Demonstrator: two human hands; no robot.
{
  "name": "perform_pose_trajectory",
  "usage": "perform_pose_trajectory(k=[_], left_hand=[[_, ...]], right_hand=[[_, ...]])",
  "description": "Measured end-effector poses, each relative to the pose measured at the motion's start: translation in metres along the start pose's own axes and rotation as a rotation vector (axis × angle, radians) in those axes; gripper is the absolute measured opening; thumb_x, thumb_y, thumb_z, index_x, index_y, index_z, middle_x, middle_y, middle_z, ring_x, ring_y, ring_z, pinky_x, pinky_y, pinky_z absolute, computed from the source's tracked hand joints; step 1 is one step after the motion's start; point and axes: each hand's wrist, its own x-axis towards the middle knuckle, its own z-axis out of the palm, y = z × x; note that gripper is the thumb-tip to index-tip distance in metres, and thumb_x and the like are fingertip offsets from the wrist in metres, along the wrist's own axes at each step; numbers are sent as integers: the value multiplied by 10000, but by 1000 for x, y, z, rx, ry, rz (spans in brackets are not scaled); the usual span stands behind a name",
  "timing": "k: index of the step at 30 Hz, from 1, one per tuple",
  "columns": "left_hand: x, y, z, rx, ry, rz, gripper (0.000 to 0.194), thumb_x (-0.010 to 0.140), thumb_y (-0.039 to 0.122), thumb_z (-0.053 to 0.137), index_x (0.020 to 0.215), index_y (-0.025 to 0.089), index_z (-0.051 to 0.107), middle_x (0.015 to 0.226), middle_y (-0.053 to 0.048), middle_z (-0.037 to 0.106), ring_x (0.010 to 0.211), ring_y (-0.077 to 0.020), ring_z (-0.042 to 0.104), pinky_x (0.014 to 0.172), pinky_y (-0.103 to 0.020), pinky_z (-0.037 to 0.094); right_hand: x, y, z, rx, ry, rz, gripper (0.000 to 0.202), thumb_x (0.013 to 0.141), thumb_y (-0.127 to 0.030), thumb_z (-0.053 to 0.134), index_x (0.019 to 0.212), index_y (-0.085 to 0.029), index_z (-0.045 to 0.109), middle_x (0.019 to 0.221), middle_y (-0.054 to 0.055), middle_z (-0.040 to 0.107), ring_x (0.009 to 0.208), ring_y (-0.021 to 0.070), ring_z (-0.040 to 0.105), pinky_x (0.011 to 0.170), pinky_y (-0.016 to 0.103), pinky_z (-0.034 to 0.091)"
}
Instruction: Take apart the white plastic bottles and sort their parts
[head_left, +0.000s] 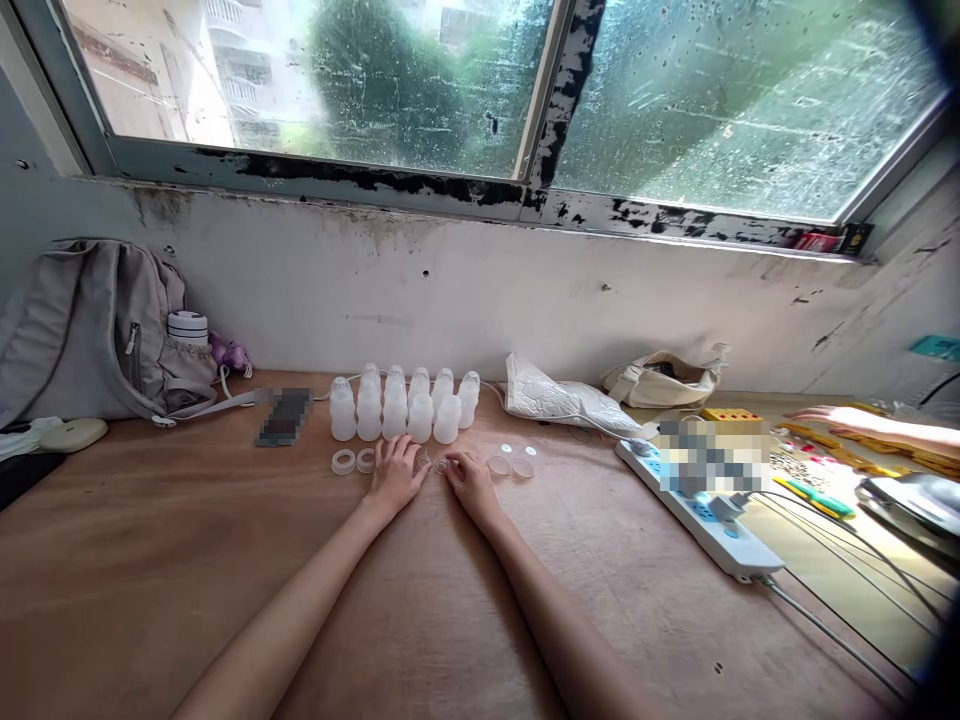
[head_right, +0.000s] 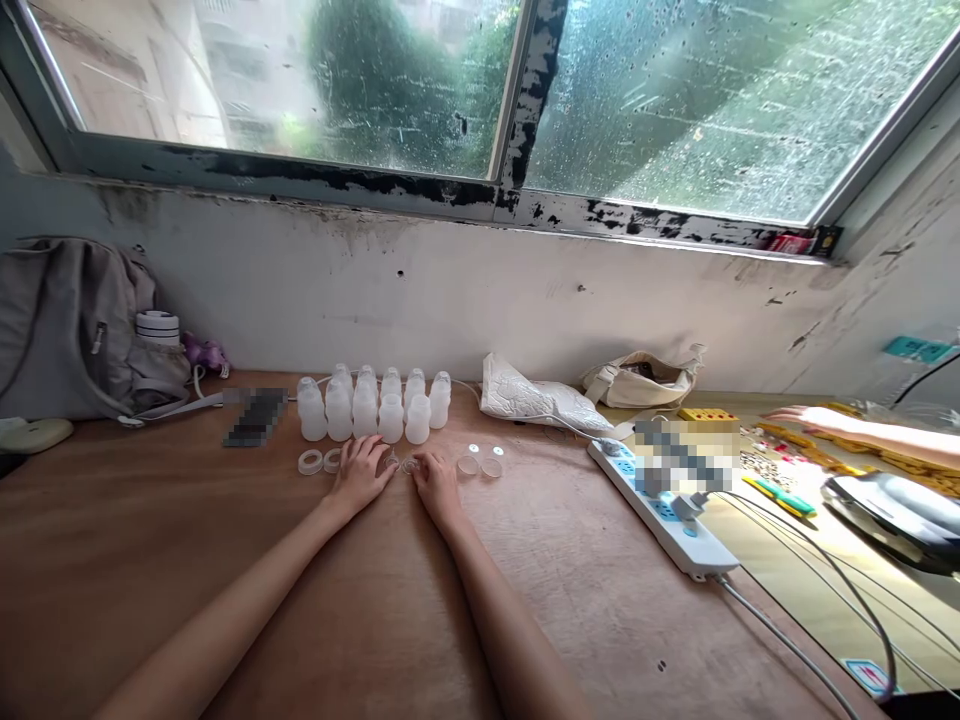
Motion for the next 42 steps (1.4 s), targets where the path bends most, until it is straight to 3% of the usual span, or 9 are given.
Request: perform_pose_trajectory(k=[7,11,15,20,25,31,37,42], left_hand=[[1,2,1,-2,5,11,143,756,310,542,825,195,592,1094,-82,558,1092,-254,426,951,-474,249],[0,1,-3,0,28,10,240,764,370,528,925,199,579,1079,-86,563,1067,-251,443,936,-442,279],[11,-1,-23,12,87,-13,344,829,362,423,1114,185,495,1143,-105,519,1052,-236,453,917,-397,304],[46,-6,-59,172,259,-44,414,844,351,383,1229,204,413,1326,-122,340,1209,-266,301,1005,-449,143],[67,-11,-70,238,219,-38,351,802,335,463,1128,216,510,1341,-104,344,1242,-296,240,999,-505,74],[52,-5,-69,141,196,-18,231,797,251,478,1014,213,546,1031,-80,604,1087,-261,438,1000,-479,113],[31,6,-92,25,298,50,245,793,306,504,1012,196,512,994,-64,596,1005,-232,482,950,-417,259],[6,14,-101,-173,264,149,260,785,320,529,1011,198,489,981,-50,586,964,-201,495,861,-349,372]], right_hand=[[1,0,1,0,-5,0,152,763,-223,524,883,-206,615,843,42,664,801,202,557,736,324,429],[0,0,0,16,6,4,170,760,-246,520,894,-194,611,852,53,660,802,199,559,745,333,430],[0,-1,-2,38,22,6,186,755,-249,518,907,-181,602,862,64,647,787,189,572,733,327,443],[-2,-1,-2,64,40,-1,190,759,-243,511,917,-179,596,892,79,638,854,203,567,763,339,437],[-4,-2,-5,91,63,-5,200,765,-230,491,933,-179,587,919,79,632,880,201,562,784,341,428],[-5,-3,-7,127,109,9,201,764,-226,473,926,-170,579,885,72,633,862,194,565,777,334,431],[-7,-13,-17,222,188,52,266,797,-216,410,1014,-139,542,834,76,627,760,174,576,674,299,448],[-16,-42,-27,488,81,-36,258,775,-175,448,1010,-165,555,875,62,627,768,158,581,643,256,452]])
